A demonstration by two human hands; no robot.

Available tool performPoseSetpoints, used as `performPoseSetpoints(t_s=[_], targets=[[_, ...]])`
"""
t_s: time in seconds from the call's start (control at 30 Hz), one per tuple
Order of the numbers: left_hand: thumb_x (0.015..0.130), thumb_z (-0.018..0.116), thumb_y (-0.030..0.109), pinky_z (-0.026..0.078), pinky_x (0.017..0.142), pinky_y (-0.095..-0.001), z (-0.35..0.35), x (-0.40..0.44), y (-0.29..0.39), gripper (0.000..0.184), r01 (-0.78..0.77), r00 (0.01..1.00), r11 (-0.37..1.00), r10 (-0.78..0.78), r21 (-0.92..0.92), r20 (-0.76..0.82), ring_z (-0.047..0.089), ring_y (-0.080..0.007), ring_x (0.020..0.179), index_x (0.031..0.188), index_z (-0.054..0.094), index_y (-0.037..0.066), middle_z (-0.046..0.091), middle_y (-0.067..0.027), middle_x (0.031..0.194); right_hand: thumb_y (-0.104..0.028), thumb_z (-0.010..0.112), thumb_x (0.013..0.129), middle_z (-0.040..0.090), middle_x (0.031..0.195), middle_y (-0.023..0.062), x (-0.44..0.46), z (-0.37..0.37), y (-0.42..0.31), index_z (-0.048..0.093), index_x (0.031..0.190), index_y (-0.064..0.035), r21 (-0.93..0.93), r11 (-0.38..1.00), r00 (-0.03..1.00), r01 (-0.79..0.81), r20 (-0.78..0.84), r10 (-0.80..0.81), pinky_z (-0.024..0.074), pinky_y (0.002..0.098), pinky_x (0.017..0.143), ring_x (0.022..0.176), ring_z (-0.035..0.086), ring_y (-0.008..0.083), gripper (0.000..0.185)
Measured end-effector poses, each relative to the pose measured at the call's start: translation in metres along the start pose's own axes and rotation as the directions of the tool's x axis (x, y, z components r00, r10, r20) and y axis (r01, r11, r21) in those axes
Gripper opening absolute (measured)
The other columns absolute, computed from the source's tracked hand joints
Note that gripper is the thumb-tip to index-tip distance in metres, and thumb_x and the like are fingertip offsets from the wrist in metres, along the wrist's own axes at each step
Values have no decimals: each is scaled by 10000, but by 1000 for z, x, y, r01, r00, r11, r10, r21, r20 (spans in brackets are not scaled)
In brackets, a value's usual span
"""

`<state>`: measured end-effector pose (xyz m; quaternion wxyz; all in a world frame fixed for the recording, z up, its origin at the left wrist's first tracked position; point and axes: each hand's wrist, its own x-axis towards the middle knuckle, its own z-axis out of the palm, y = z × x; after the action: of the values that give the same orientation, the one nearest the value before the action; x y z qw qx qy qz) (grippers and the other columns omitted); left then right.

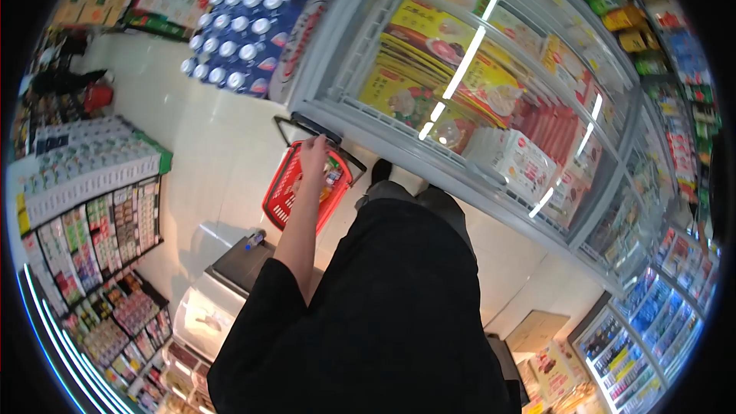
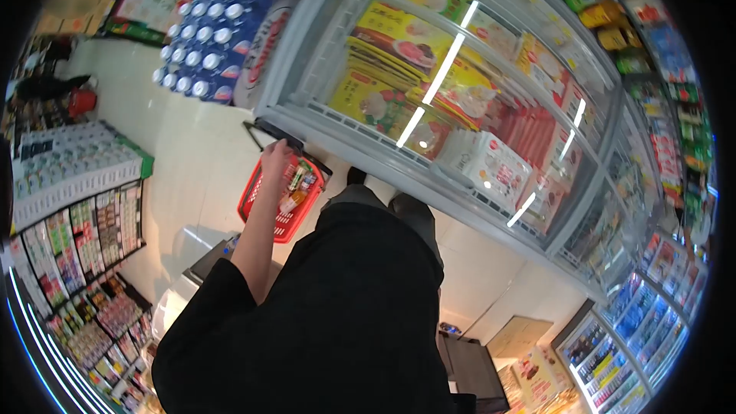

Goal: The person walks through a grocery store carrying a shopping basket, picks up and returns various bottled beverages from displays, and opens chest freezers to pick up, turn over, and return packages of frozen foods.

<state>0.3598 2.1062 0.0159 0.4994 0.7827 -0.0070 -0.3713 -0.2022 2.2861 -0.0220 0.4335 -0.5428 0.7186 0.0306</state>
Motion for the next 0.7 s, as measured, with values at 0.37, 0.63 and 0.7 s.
performPoseSetpoints(t_s=[0.37, 0.63, 0.7], targets=[[864, 506, 171, 389, 497, -235, 110, -130, 29, 165, -91, 822, 969, -57, 229, 566, 497, -112, 548, 875, 577, 23, 507, -29, 608, -199, 531, 874, 642, 949, 153, 29, -118, -100, 549, 1143, 13, 834, 498, 909, -238, 10, 418, 481, 294, 704, 805, 617, 163, 343], [882, 517, 269, 387, 508, -234, 233, -220, -13, 247, 50, 622, 869, -413, 492, 665, 523, -123, 568, 931, 580, 36, 535, -30, 647, -216, 524, 894, 644, 909, 125, 116, -212, -147, 529, 1165, 6, 174, 945, 933, 277, -283, -222, 492, 309, 700, 794, 622, 164, 351], [880, 519, 263, 377, 459, -225, 242, -226, -26, 229, 252, 620, 872, -479, 420, 622, 514, -108, 533, 916, 577, 45, 557, -33, 668, -211, 545, 874, 632, 848, 134, 135, -214, -160, 571, 1097, 4, 470, 811, 936, 349, -130, -327, 484, 303, 688, 780, 632, 187, 311]])
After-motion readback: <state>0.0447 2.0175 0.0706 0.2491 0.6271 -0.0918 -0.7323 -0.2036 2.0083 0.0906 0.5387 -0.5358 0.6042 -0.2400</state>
